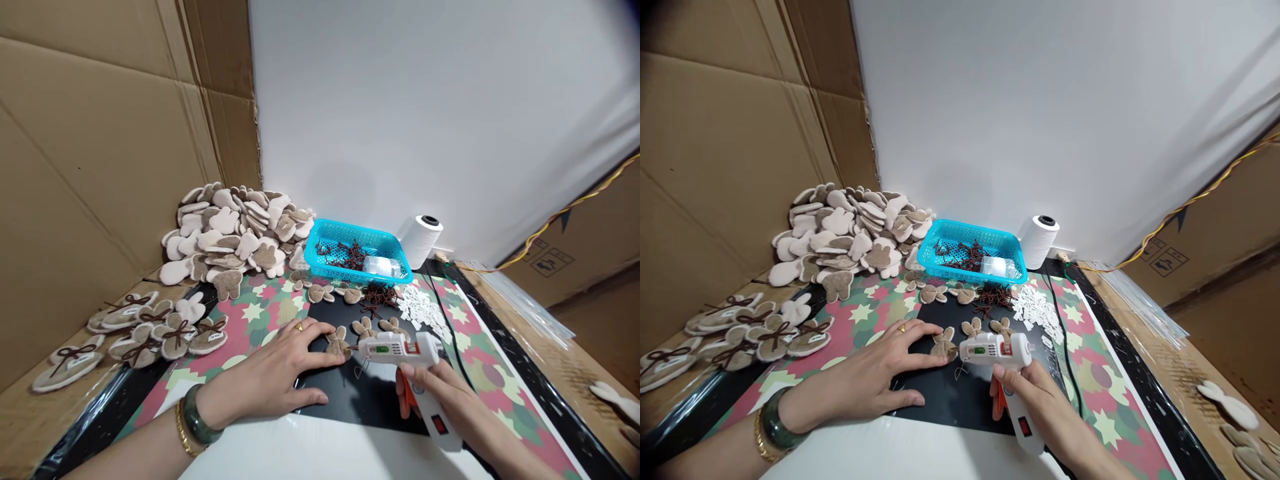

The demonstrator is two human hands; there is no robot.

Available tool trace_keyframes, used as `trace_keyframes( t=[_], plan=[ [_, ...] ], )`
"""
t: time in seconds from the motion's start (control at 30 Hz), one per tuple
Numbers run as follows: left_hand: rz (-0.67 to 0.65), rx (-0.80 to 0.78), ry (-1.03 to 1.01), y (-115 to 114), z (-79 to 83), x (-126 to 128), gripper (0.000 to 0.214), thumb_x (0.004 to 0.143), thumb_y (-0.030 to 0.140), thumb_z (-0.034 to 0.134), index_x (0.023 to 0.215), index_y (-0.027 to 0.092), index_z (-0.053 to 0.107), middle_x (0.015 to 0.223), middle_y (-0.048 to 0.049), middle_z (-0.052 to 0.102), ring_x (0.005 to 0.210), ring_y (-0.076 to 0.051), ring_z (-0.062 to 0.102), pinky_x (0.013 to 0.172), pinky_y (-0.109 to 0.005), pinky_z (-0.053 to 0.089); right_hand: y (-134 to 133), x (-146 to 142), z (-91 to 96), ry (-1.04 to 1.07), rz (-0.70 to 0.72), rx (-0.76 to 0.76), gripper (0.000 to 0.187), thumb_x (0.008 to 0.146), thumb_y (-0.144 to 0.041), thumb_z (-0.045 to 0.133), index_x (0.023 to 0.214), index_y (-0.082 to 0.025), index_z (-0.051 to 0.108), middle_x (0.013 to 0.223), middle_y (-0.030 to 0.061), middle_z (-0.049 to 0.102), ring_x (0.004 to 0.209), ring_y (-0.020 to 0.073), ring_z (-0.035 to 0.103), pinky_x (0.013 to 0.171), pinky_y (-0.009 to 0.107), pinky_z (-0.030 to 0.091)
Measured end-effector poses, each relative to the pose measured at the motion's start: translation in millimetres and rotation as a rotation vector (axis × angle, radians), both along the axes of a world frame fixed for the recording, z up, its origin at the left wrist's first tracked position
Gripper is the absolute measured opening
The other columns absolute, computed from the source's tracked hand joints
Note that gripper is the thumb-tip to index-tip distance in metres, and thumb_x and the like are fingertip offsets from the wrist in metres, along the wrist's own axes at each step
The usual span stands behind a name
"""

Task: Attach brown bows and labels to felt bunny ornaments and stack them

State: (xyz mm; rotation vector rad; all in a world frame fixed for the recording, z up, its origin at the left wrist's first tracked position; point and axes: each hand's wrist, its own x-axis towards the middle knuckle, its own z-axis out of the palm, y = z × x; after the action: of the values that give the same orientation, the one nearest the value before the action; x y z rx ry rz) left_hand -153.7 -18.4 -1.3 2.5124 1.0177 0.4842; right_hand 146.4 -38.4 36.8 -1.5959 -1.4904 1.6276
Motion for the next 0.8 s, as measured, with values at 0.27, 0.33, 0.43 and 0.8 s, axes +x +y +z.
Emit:
trace_keyframes(
  t=[0.27, 0.33, 0.43, 0.8],
  plan=[
    [0.006, 0.014, -0.018, -0.8, -0.7, -0.4, 0.055, 0.089, 0.042, 0.075, 0.141, 0.043, 0.059, 0.151, -0.0074, 0.048, 0.135, -0.037, 0.049, 0.109, -0.055, 0.046, 0.1, -0.8, -3.4, 0.009, 0.026, 0.022, 0.056, 0.088, -0.071, 0.058, 0.079, -0.018, 0.069, 0.072, 0.0083, 0.072, 0.071, 0.0217, 0.062, 0.065, 0.029, 0.043],
    [0.008, 0.014, -0.016, -0.8, -1.1, -0.7, 0.056, 0.088, 0.043, 0.075, 0.141, 0.044, 0.059, 0.151, -0.0073, 0.049, 0.135, -0.037, 0.049, 0.109, -0.055, 0.046, 0.0, -0.3, -4.4, -0.001, 0.012, 0.02, 0.055, 0.088, -0.072, 0.059, 0.08, -0.018, 0.068, 0.072, 0.0074, 0.072, 0.071, 0.0216, 0.063, 0.065, 0.029, 0.044],
    [0.007, 0.014, -0.016, -0.5, -2.2, -1.4, 0.057, 0.088, 0.042, 0.075, 0.142, 0.045, 0.057, 0.151, -0.0068, 0.049, 0.134, -0.037, 0.049, 0.108, -0.055, 0.046, 1.0, 0.9, -5.1, -0.021, -0.008, 0.01, 0.055, 0.086, -0.073, 0.059, 0.081, -0.019, 0.068, 0.071, 0.0064, 0.071, 0.07, 0.021, 0.062, 0.063, 0.029, 0.043],
    [0.018, -0.036, 0.039, 0.0, 2.4, 1.0, 0.058, 0.088, 0.041, 0.076, 0.143, 0.045, 0.057, 0.152, -0.007, 0.047, 0.137, -0.039, 0.046, 0.108, -0.059, 0.046, -1.9, 3.4, -5.5, -0.046, -0.001, 0.027, 0.052, 0.088, -0.071, 0.06, 0.083, -0.02, 0.071, 0.08, 0.0068, 0.074, 0.075, 0.0219, 0.062, 0.065, 0.029, 0.044]
  ],
)
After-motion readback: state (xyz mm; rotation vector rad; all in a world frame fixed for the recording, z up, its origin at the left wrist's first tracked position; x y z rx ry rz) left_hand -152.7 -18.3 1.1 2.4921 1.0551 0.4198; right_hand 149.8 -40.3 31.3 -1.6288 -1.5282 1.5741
